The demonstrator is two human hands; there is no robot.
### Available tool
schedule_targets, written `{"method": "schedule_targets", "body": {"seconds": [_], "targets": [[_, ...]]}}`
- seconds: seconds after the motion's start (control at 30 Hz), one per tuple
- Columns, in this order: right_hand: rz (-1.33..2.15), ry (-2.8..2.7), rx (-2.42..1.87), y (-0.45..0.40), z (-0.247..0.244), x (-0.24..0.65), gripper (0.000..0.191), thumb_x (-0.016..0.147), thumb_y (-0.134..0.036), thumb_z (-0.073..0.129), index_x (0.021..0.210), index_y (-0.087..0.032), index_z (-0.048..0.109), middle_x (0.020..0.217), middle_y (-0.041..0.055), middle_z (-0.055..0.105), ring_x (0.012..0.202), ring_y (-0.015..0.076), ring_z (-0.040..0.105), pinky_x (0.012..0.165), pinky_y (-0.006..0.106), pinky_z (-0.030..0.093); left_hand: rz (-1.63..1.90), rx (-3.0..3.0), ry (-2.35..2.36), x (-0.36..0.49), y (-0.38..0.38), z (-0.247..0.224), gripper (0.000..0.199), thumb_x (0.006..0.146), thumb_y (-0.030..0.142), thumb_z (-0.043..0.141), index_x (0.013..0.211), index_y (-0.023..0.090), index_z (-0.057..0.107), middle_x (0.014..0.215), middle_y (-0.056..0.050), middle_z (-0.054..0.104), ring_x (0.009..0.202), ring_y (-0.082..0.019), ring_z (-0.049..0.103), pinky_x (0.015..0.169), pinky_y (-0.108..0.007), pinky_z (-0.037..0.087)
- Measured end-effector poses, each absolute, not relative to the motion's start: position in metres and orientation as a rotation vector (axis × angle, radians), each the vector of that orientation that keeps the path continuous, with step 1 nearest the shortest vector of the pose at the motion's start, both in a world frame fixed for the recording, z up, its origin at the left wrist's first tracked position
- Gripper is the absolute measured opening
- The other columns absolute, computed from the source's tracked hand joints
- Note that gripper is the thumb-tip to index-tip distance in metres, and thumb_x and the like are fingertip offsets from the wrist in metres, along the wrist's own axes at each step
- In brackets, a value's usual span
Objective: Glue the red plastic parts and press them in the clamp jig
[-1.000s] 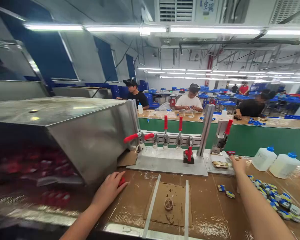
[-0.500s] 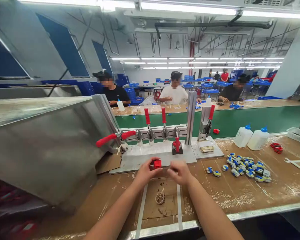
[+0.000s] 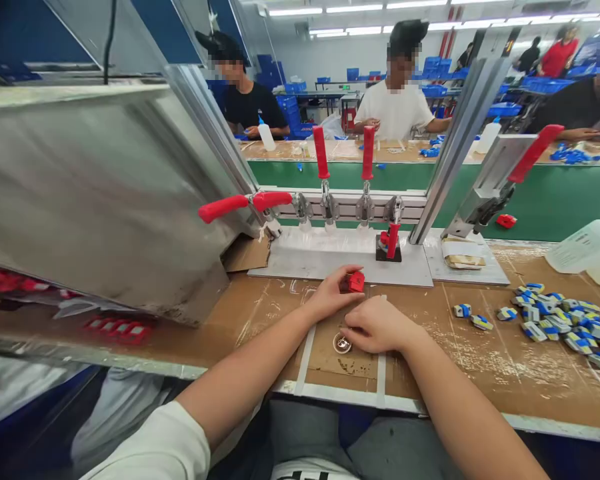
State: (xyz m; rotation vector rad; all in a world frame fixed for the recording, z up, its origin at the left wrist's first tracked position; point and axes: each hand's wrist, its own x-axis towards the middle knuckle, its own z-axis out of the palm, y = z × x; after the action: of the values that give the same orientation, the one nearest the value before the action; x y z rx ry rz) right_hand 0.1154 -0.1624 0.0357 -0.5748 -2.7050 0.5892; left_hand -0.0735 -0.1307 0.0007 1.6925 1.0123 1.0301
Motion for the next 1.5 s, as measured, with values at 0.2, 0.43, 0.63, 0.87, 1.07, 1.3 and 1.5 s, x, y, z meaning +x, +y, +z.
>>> {"method": "schedule_targets", "body": {"seconds": [0.2, 0.43, 0.63, 0.87, 1.07, 1.3, 1.5], "targets": [[0.973, -2.491, -0.482, -0.160, 0.035, 0.119, 0.040, 0.091, -0.021, 0.054, 0.058, -0.021, 0.030, 0.053, -0.0069, 0.027, 0.051, 0.0100, 0.024, 0.055, 0.029, 0.019, 1.005, 1.537, 0.933, -0.076, -0.136, 0.001, 0.075, 0.067, 0.018, 0.090, 0.133, 0.027, 0.056, 0.121, -0.006, 0.058, 0.100, -0.018, 0.064, 0.091, -0.033, 0.054], [0.910, -1.822, -0.862, -0.143, 0.032, 0.134, 0.045, 0.091, -0.031, 0.053, 0.053, -0.022, 0.030, 0.051, -0.0055, 0.026, 0.049, 0.0090, 0.025, 0.050, 0.028, 0.020, 0.908, 1.528, 0.923, -0.078, -0.142, 0.008, 0.077, 0.067, 0.022, 0.090, 0.133, 0.028, 0.053, 0.114, -0.002, 0.058, 0.089, -0.013, 0.062, 0.084, -0.029, 0.053], [1.021, -1.448, -0.969, -0.139, 0.021, 0.133, 0.047, 0.088, -0.039, 0.061, 0.052, -0.022, 0.036, 0.051, -0.0048, 0.032, 0.049, 0.0097, 0.029, 0.048, 0.027, 0.023, 0.820, 1.605, 1.066, -0.077, -0.140, 0.006, 0.068, 0.065, 0.034, 0.093, 0.124, 0.023, 0.062, 0.101, 0.000, 0.063, 0.071, -0.010, 0.054, 0.066, -0.025, 0.048], [1.180, -1.188, -0.875, -0.138, 0.025, 0.131, 0.051, 0.083, -0.043, 0.071, 0.052, -0.022, 0.036, 0.052, -0.0059, 0.027, 0.048, 0.0095, 0.026, 0.045, 0.026, 0.021, 0.941, 1.712, 1.016, -0.078, -0.140, 0.010, 0.051, 0.076, 0.029, 0.083, 0.125, 0.024, 0.068, 0.116, -0.006, 0.058, 0.094, -0.017, 0.064, 0.088, -0.032, 0.055], [1.173, -1.245, -0.870, -0.138, 0.020, 0.132, 0.051, 0.085, -0.044, 0.070, 0.052, -0.022, 0.036, 0.052, -0.0055, 0.029, 0.049, 0.0101, 0.027, 0.046, 0.027, 0.021, 0.928, 1.897, 1.126, -0.076, -0.145, 0.015, 0.044, 0.072, 0.019, 0.079, 0.115, 0.023, 0.067, 0.107, -0.003, 0.059, 0.092, -0.018, 0.062, 0.085, -0.032, 0.054], [0.868, -1.576, -1.077, -0.138, 0.022, 0.131, 0.047, 0.089, -0.040, 0.060, 0.053, -0.022, 0.037, 0.051, -0.0043, 0.034, 0.051, 0.0107, 0.030, 0.050, 0.027, 0.024, 0.900, 1.980, 1.143, -0.074, -0.147, 0.012, 0.041, 0.073, 0.018, 0.078, 0.113, 0.022, 0.070, 0.112, -0.005, 0.061, 0.101, -0.021, 0.063, 0.096, -0.035, 0.053], [0.765, -1.684, -1.142, -0.135, 0.025, 0.124, 0.045, 0.088, -0.042, 0.055, 0.054, -0.022, 0.033, 0.053, -0.0045, 0.028, 0.053, 0.0109, 0.028, 0.052, 0.028, 0.022, 0.861, 1.998, 1.136, -0.075, -0.145, 0.010, 0.040, 0.072, 0.020, 0.079, 0.111, 0.021, 0.071, 0.111, -0.005, 0.063, 0.102, -0.023, 0.064, 0.096, -0.037, 0.052]]}}
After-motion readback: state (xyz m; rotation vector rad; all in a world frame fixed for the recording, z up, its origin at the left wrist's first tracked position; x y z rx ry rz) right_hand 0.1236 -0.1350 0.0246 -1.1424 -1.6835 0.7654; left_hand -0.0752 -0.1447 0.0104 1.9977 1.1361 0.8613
